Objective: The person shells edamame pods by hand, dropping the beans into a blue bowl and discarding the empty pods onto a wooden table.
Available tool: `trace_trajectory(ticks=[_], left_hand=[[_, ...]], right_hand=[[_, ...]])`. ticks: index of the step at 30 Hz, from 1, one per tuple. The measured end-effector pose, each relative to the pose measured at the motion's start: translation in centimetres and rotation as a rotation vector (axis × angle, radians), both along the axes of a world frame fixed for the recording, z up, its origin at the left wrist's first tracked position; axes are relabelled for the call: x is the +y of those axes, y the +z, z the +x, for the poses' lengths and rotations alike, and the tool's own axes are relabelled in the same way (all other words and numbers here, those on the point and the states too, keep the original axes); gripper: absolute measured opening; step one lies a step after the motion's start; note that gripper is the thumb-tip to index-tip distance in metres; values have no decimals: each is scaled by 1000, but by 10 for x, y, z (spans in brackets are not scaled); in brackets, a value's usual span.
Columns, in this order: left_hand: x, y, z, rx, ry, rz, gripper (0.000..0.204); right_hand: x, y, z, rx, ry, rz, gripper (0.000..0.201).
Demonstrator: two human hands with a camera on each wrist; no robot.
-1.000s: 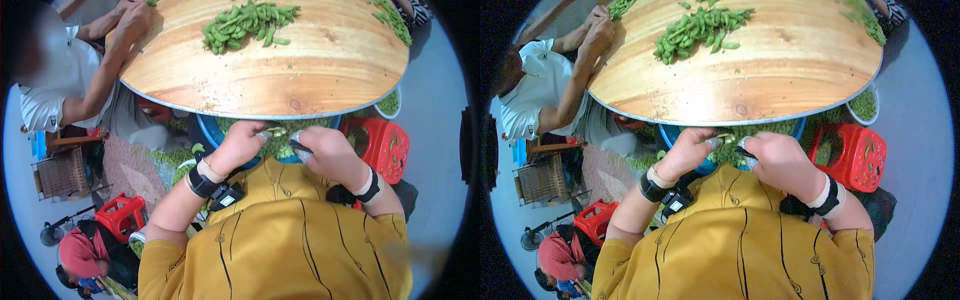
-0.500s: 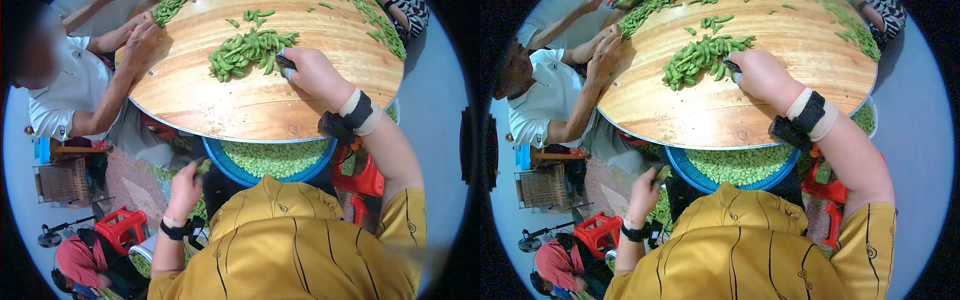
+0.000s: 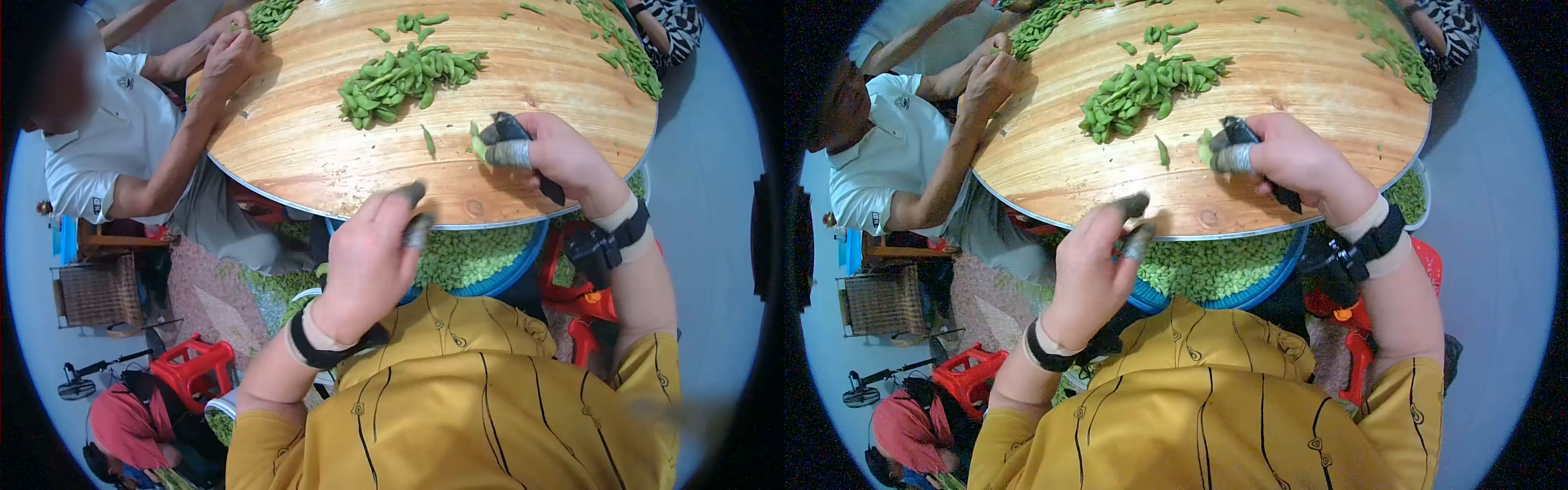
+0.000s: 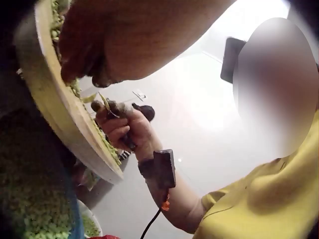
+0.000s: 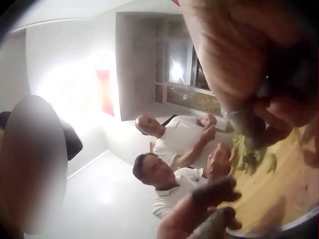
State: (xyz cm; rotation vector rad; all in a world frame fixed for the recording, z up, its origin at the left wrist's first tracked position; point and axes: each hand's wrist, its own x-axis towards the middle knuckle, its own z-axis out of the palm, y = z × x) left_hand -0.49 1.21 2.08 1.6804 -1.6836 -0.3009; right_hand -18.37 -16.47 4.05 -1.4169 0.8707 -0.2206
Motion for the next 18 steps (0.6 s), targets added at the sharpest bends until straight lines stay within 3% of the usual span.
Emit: trace_trajectory(ticks=[2, 4, 5, 8, 9, 11, 13, 18], left_hand=[[-18, 10, -12, -7, 0, -53, 29], [-31, 10, -15, -149, -173, -203, 35], [-31, 11, -16, -150, -173, -202, 35], [-32, 11, -15, -216, -243, -156, 20], [-32, 9, -11, -118, -217, -54, 21], [-31, 8, -8, -22, -186, 51, 22], [-26, 9, -11, 654, -101, 393, 14], [-22, -1, -4, 955, -277, 608, 16]], right_hand=[[11, 5, -6, -13, 68, -1, 19], [25, 15, -7, -42, 150, 43, 21], [28, 15, -7, -43, 150, 44, 21], [33, 14, -8, -75, 108, 5, 24], [36, 14, -8, -79, 107, 8, 24], [47, 15, -9, -54, -84, -61, 21], [53, 11, -9, -80, -89, -18, 17], [50, -5, -13, -150, 107, -139, 15]])
